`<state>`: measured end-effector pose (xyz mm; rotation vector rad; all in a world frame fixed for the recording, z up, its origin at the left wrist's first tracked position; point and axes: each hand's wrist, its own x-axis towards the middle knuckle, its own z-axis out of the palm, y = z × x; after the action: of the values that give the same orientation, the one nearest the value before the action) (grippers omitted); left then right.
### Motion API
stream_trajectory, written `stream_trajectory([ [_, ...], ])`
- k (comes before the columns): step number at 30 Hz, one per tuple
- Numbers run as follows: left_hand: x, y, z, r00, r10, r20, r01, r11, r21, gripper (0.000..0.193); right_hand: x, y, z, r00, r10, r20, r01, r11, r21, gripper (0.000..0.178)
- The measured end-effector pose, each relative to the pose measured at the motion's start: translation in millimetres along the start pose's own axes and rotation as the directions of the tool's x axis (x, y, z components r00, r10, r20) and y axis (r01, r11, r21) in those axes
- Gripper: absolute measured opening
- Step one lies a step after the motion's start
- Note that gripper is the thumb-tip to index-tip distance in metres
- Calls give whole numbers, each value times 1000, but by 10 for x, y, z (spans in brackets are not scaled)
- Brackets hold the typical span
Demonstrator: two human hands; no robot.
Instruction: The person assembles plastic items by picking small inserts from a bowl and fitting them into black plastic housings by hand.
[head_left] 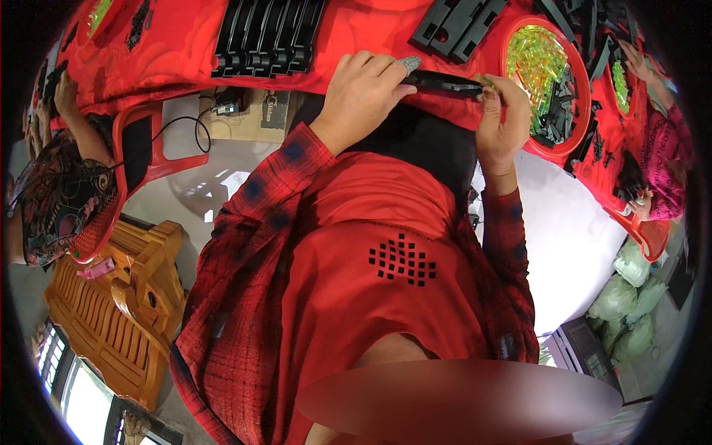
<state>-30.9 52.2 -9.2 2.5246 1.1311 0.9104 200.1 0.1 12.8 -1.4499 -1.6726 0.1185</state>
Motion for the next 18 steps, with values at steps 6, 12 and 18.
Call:
stream_trajectory([
  [6, 9, -21, 29, 1000, 2, -10, -3, 998, -55, 36, -69, -94, 36, 990, 104, 99, -104, 995, -14, 17],
  [12, -4, -22, 40, 1000, 2, -24, -4, 995, -95, 37, -84, 0, 80, 991, 1, 130, 12, 995, -102, 19],
  [18, 10, -67, 56, 1000, -2, -8, 1, 990, -139, 37, -65, 7, 94, 992, -28, 127, 41, 994, -105, 17],
])
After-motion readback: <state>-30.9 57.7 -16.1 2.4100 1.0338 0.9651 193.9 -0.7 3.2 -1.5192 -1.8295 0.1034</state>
